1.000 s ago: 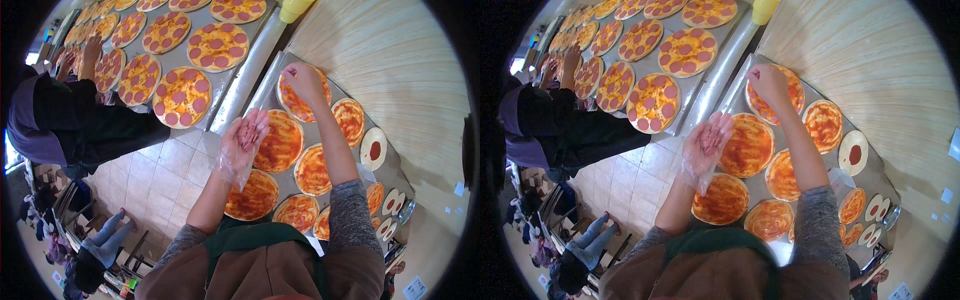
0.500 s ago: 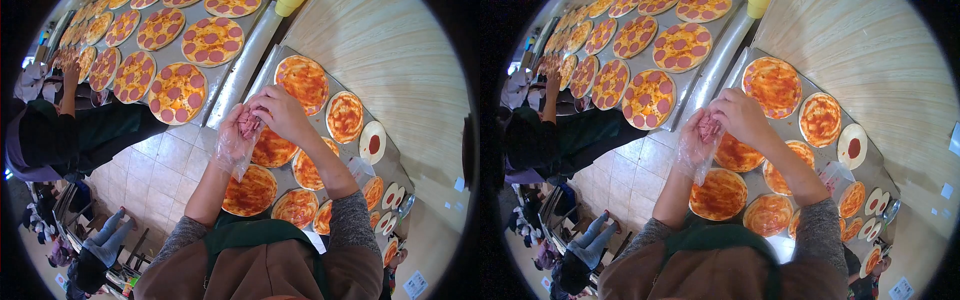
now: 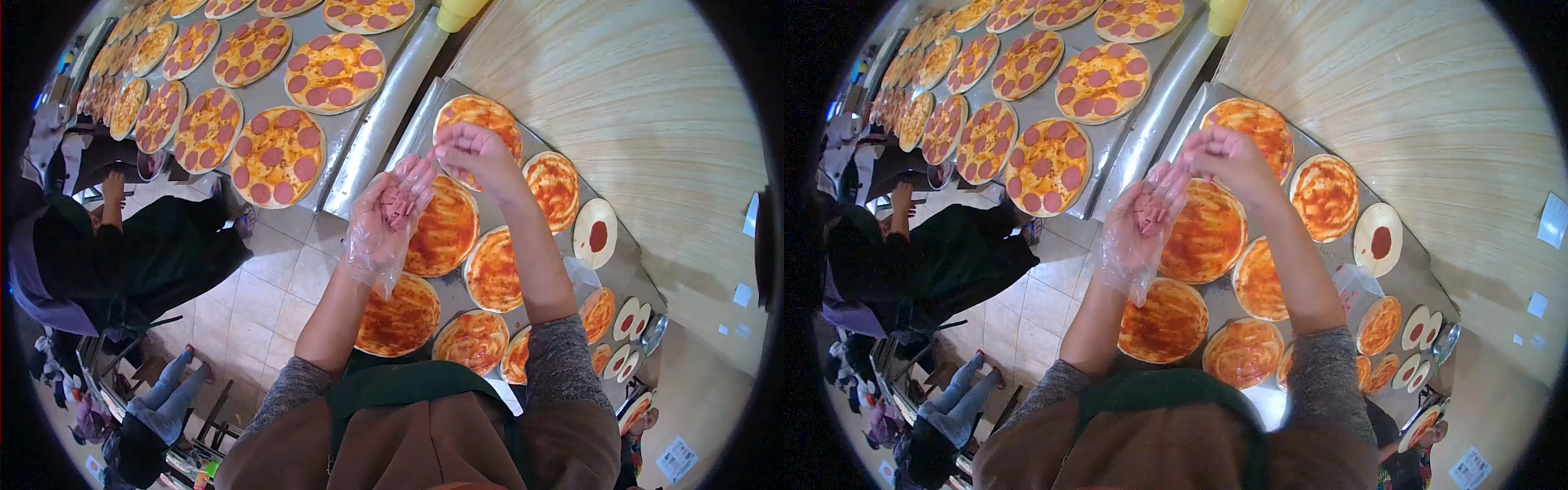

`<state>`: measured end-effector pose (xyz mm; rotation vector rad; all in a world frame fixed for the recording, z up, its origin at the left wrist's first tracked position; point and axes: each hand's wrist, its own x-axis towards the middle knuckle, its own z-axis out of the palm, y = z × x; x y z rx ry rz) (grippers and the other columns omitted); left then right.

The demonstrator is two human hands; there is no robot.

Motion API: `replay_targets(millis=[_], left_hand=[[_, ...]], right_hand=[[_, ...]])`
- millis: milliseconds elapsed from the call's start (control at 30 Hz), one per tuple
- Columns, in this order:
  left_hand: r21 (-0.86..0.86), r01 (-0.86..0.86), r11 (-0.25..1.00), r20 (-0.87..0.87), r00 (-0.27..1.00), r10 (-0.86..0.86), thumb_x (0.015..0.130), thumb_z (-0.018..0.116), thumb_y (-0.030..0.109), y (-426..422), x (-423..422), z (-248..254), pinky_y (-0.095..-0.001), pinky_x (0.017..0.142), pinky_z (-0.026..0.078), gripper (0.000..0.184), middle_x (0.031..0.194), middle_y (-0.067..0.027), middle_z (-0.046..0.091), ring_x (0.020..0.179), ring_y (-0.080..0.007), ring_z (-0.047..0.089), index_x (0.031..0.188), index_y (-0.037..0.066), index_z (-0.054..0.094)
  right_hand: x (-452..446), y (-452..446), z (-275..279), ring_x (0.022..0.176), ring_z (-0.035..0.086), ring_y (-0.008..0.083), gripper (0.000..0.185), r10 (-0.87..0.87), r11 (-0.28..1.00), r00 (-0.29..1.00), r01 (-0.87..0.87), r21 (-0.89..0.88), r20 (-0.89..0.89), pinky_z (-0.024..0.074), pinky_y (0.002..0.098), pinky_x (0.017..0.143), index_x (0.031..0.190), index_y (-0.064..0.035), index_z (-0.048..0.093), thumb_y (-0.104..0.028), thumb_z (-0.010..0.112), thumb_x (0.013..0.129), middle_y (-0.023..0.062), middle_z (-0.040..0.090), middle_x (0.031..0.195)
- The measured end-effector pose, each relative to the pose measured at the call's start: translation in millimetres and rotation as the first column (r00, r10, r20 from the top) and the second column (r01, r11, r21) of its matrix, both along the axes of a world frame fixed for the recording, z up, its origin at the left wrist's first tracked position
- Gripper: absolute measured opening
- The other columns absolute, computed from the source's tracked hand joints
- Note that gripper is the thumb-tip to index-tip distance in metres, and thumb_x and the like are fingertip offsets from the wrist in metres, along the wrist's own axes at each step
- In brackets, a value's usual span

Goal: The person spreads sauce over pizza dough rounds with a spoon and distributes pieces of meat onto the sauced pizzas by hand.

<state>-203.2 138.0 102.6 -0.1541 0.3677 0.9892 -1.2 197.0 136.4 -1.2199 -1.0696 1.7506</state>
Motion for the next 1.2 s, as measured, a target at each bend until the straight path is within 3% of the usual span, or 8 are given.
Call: replay_targets(millis=[200,367,600,800,900,1000,1100,1200], left_hand=[[-0.066,-0.016,0.998,-0.017,1.000,0.015,0.105,0.042,0.026,-8,-1,-6,-0.0415,0.116,0.038,0.047,0.147,-0.0186,0.049,0.139,-0.0305,0.045,0.142,-0.002,0.045],[-0.091,-0.029,0.995,-0.043,0.999,0.025,0.104,0.045,0.025,-12,-3,-8,-0.0412,0.116,0.038,0.047,0.148,-0.0192,0.048,0.140,-0.0309,0.044,0.142,-0.003,0.044],[-0.090,-0.033,0.995,-0.011,0.999,0.032,0.102,0.048,0.023,-7,-5,-9,-0.0408,0.116,0.038,0.050,0.150,-0.0192,0.045,0.142,-0.0304,0.041,0.145,-0.003,0.041],[-0.097,-0.049,0.994,-0.003,0.999,0.049,0.102,0.047,0.022,-3,-10,-9,-0.0414,0.116,0.039,0.049,0.151,-0.0199,0.044,0.142,-0.0316,0.041,0.145,-0.003,0.041],[-0.097,-0.059,0.994,0.003,0.998,0.059,0.102,0.045,0.022,-2,-11,-13,-0.0418,0.116,0.038,0.049,0.151,-0.0201,0.043,0.142,-0.0320,0.040,0.145,-0.002,0.041],[-0.090,-0.085,0.992,0.018,0.996,0.087,0.103,0.044,0.022,1,-9,-10,-0.0422,0.116,0.038,0.049,0.151,-0.0202,0.043,0.142,-0.0320,0.040,0.145,-0.002,0.040],[-0.081,-0.122,0.989,0.029,0.992,0.125,0.104,0.042,0.024,4,-3,-10,-0.0426,0.116,0.038,0.050,0.151,-0.0203,0.043,0.142,-0.0322,0.040,0.146,-0.002,0.039],[-0.081,-0.135,0.987,0.031,0.990,0.138,0.104,0.040,0.026,5,3,-12,-0.0430,0.116,0.037,0.051,0.152,-0.0202,0.042,0.142,-0.0323,0.040,0.147,-0.001,0.038]], right_hand=[[62,75,-65,0.073,0.065,0.0083,0.015,-0.218,0.976,0.837,0.171,0.138,0.502,0.0506,0.0262,0.064,0.094,-0.0030,0.075,-0.015,0.075,0.086,0.0018,0.073,0.085],[62,104,-92,0.073,0.070,0.0213,0.014,-0.245,0.962,0.593,0.052,0.268,0.767,0.0546,0.0347,0.071,0.083,-0.0019,0.076,-0.015,0.078,0.079,0.0124,0.073,0.079],[39,101,-68,0.073,0.070,0.0273,0.013,-0.259,0.959,0.348,-0.019,0.283,0.901,0.0549,0.0372,0.073,0.081,-0.0036,0.075,-0.015,0.079,0.078,0.0145,0.072,0.078],[66,83,-85,0.073,0.069,0.0210,0.012,-0.236,0.956,0.740,0.058,0.289,0.630,0.0548,0.0332,0.071,0.084,-0.0017,0.071,-0.009,0.079,0.078,0.0111,0.071,0.077],[62,59,-90,0.075,0.068,0.0181,0.014,-0.259,0.959,0.816,0.156,0.236,0.516,0.0545,0.0323,0.071,0.090,-0.0025,0.070,-0.006,0.078,0.079,0.0085,0.071,0.077],[48,42,-75,0.075,0.069,0.0206,0.020,-0.223,0.955,0.614,-0.017,0.295,0.757,0.0543,0.0334,0.072,0.096,-0.0045,0.069,-0.006,0.078,0.078,0.0093,0.071,0.080],[37,35,-76,0.077,0.069,0.0253,0.017,-0.151,0.977,0.520,-0.051,0.207,0.841,0.0545,0.0358,0.072,0.095,-0.0060,0.069,-0.008,0.077,0.080,0.0110,0.071,0.084],[33,30,-76,0.078,0.069,0.0294,0.015,-0.249,0.935,0.473,-0.109,0.337,0.845,0.0541,0.0382,0.071,0.093,-0.0054,0.069,-0.012,0.076,0.081,0.0122,0.071,0.088]])
